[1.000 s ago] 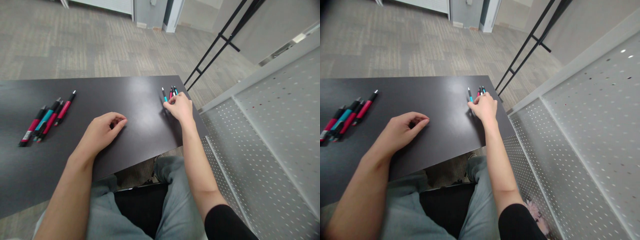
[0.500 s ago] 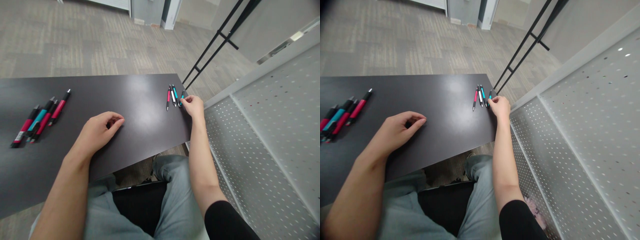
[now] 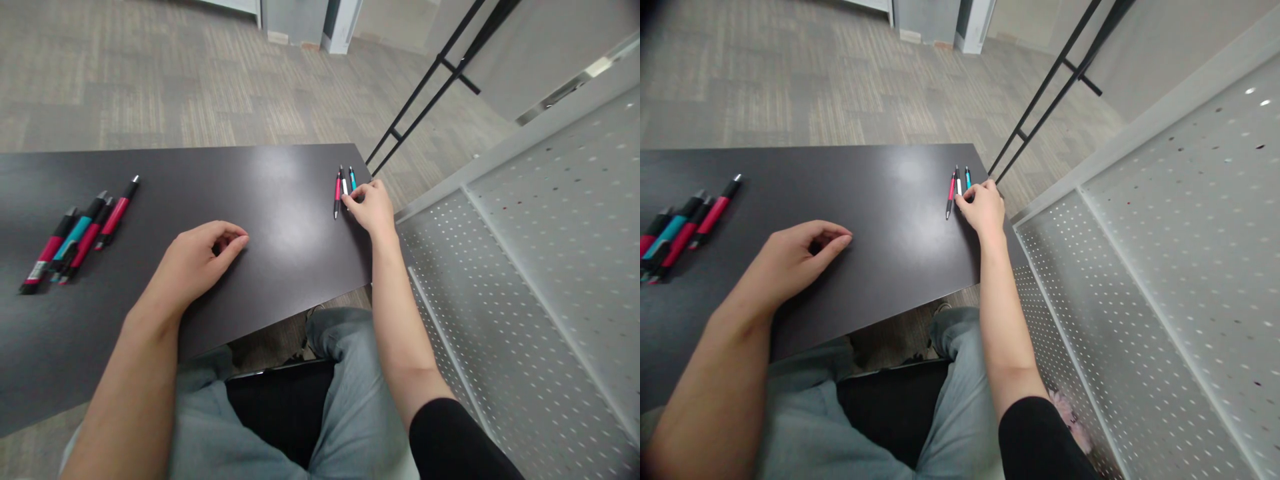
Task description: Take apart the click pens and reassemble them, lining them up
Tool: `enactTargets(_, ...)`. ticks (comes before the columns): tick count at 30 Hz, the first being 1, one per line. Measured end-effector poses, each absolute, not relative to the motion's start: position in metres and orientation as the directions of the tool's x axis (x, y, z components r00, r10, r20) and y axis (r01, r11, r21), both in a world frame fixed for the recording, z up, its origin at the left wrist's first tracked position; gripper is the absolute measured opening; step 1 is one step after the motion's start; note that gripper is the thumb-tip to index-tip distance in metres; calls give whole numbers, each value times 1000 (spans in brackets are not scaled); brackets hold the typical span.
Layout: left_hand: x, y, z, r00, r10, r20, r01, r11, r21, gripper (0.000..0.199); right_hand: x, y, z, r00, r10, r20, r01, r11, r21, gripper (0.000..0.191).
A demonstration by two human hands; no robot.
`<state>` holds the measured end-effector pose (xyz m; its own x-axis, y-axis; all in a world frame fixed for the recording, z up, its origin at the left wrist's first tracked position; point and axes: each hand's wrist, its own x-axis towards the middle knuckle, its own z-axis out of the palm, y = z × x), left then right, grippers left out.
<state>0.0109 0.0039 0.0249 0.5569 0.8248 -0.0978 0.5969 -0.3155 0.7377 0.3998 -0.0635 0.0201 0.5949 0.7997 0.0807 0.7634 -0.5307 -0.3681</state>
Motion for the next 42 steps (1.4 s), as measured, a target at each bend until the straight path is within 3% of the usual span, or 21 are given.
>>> enactTargets(4,10,4,24,562,823,-86,586,-322,743,47,392,-61,24,576,816,48,789,-539,-295,17)
enactTargets(8,11,4,27,562,823,-80,583,-326,744,45,389,-64,25,571,813,112,806,-528,-267,15)
enactTargets(13,13,4,28,551,832,-63,584,-330,742,40,411,-69,27,641,711,288,754,-513,-410,17)
enactTargets(17,13,6,23,547,834,-72,597,-328,732,44,437,-68,32,645,621,446,693,-229,-683,38)
enactTargets(20,11,6,22,553,828,-90,605,-326,726,46,450,-68,33,688,609,396,504,-7,-864,62)
enactTargets(24,10,6,24,563,820,-105,602,-319,731,49,458,-77,28,679,651,340,284,195,-939,63)
enactTargets(28,11,5,26,550,827,-118,621,-310,720,49,457,-84,26,632,698,337,65,386,-920,66)
enactTargets(33,12,6,28,546,828,-125,639,-316,701,53,443,-85,39,734,622,273,33,369,-929,73)
enactTargets(36,11,6,28,548,828,-120,635,-317,705,53,439,-83,41,721,631,286,47,367,-929,68)
enactTargets(42,11,6,24,557,823,-111,619,-322,716,50,435,-81,38,721,649,244,9,343,-939,80)
